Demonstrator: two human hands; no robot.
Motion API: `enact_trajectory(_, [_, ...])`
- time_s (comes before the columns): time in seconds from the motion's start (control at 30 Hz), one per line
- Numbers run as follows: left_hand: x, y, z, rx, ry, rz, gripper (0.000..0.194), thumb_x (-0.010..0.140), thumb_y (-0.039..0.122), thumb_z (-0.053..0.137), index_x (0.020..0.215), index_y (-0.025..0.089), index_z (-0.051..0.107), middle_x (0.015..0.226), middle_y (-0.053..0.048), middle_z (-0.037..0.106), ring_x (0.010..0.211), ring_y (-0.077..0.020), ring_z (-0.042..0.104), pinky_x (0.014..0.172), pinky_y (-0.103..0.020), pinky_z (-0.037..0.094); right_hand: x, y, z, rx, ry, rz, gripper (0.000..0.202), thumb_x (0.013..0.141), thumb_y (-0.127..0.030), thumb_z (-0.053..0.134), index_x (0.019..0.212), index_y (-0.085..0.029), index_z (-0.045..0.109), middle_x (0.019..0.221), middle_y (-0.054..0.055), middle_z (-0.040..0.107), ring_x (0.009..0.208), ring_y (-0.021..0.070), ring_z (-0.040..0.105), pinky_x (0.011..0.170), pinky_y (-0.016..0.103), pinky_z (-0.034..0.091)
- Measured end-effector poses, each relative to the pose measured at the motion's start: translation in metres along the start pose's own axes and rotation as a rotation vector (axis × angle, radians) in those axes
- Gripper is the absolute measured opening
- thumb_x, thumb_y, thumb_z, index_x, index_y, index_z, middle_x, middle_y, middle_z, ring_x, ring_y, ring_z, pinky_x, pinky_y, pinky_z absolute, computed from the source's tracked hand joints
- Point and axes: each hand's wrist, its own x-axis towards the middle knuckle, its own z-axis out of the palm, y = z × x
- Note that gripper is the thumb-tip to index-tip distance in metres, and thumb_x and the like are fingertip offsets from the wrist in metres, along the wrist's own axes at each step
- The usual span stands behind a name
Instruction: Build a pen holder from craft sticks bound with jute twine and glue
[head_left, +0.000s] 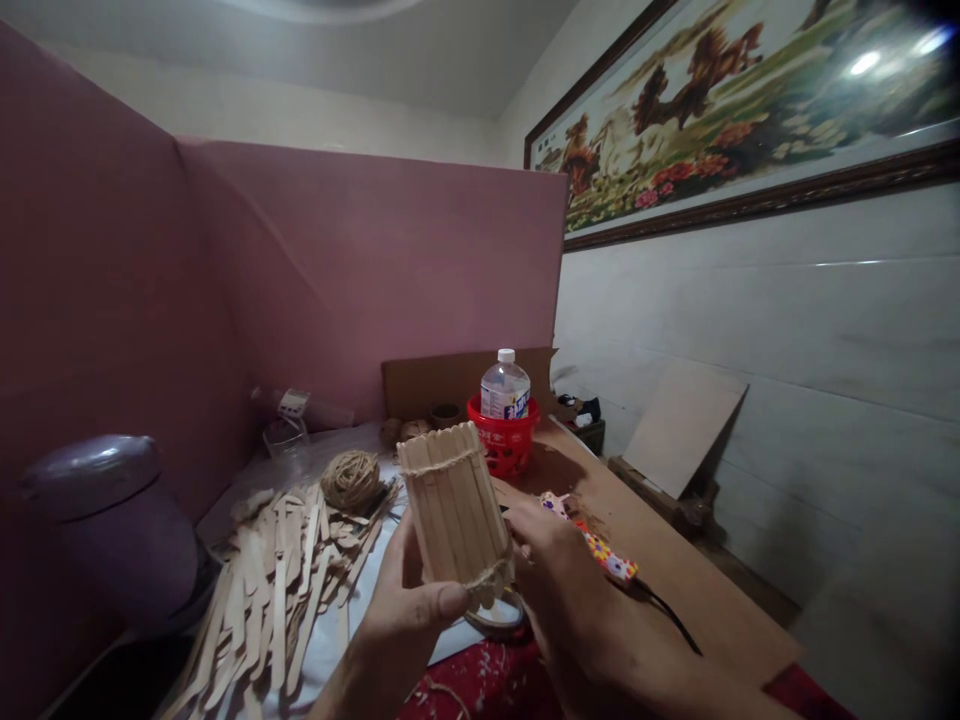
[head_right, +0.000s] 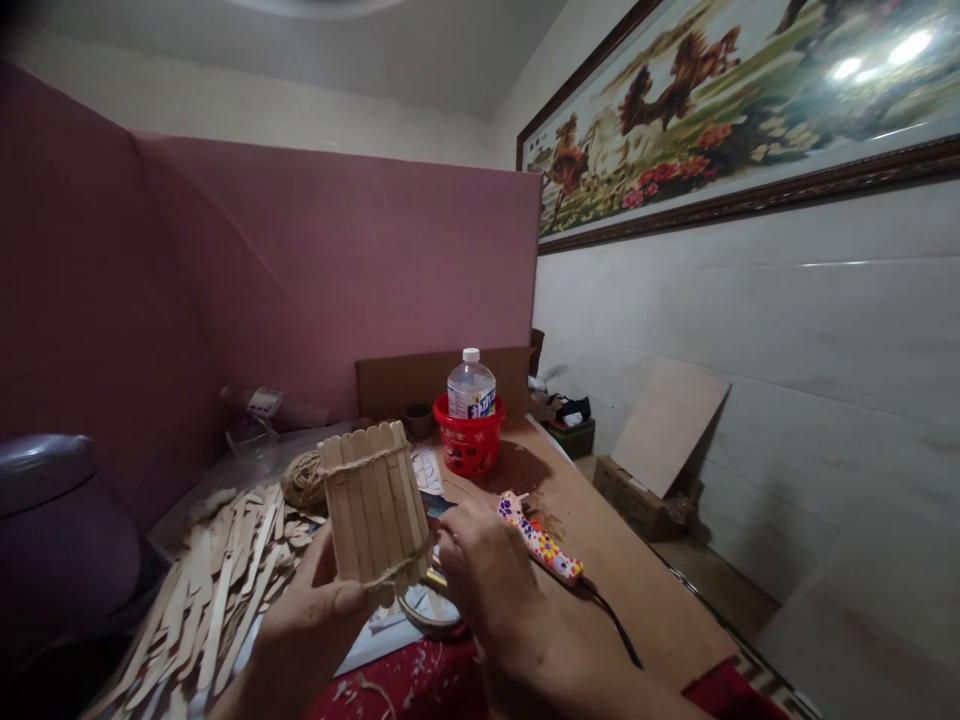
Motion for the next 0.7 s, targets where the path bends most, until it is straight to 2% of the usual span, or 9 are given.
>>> enact_trajectory(0.1, [0.002,0.000,0.001,0.043,0.003,0.009,0.072,0.054,0.028,0.081,0.119,0.018,0.050,0.098,-0.012,0.067,0.094,-0.0317,0.063,0.079,-0.038,0.050,-0.003,-0.019,-0.023,0.081,0.146,0.040,0.015,0.089,-0.020,0.049,0.078,-0.018,0.058,0.070,0.002,0.058,0.061,0.0138,0.053,0.054,0.025,0.043])
enact_trajectory(0.13, [0.002,0.000,0.001,0.055,0.006,0.011,0.067,0.055,0.028,0.081,0.115,0.018,0.053,0.096,-0.011,0.068,0.091,-0.0299,0.064,0.077,-0.037,0.051,-0.006,-0.024,-0.028,0.126,0.167,-0.026,0.008,0.087,-0.018,0.051,0.086,-0.018,0.059,0.077,0.003,0.059,0.065,0.0140,0.055,0.055,0.025,0.045])
enact_trajectory(0.2, [0.003,-0.001,0.001,0.068,0.009,0.017,0.059,0.057,0.028,0.080,0.109,0.017,0.055,0.094,-0.011,0.068,0.087,-0.0274,0.065,0.074,-0.035,0.051,-0.011,-0.033,-0.033,0.159,0.178,-0.176,0.019,0.084,-0.014,0.055,0.103,-0.019,0.059,0.087,0.005,0.060,0.073,0.0150,0.057,0.060,0.027,0.048])
enact_trajectory(0.27, [0.004,-0.002,0.002,0.067,0.015,0.027,0.059,0.057,0.028,0.079,0.109,0.016,0.054,0.094,-0.011,0.068,0.085,-0.0272,0.065,0.073,-0.035,0.051,-0.013,-0.036,-0.034,0.149,0.185,-0.300,0.029,0.082,-0.010,0.056,0.110,-0.019,0.059,0.087,0.005,0.060,0.074,0.0156,0.058,0.060,0.028,0.049])
enact_trajectory(0.33, [0.004,-0.004,0.002,0.072,0.030,0.037,0.062,0.056,0.026,0.080,0.111,0.016,0.053,0.095,-0.012,0.067,0.086,-0.0275,0.064,0.073,-0.036,0.051,-0.013,-0.037,-0.032,0.128,0.205,-0.363,0.027,0.082,-0.007,0.054,0.106,-0.017,0.062,0.081,0.005,0.060,0.071,0.0156,0.057,0.058,0.028,0.048])
enact_trajectory(0.5, [0.005,-0.007,0.000,0.104,0.048,0.044,0.062,0.056,0.025,0.080,0.111,0.016,0.053,0.094,-0.011,0.067,0.084,-0.0259,0.063,0.071,-0.034,0.050,-0.009,-0.035,-0.028,0.121,0.249,-0.350,0.020,0.083,-0.007,0.053,0.098,-0.016,0.063,0.079,0.005,0.061,0.069,0.0151,0.057,0.057,0.028,0.048])
enact_trajectory(0.7, [0.006,-0.008,0.001,0.113,0.077,0.033,0.049,0.057,0.024,0.078,0.101,0.015,0.059,0.091,-0.010,0.068,0.084,-0.0261,0.064,0.071,-0.033,0.050,-0.011,-0.033,-0.024,0.061,0.194,-0.350,0.018,0.084,-0.007,0.051,0.096,-0.017,0.059,0.084,0.006,0.061,0.076,0.0170,0.058,0.065,0.030,0.049])
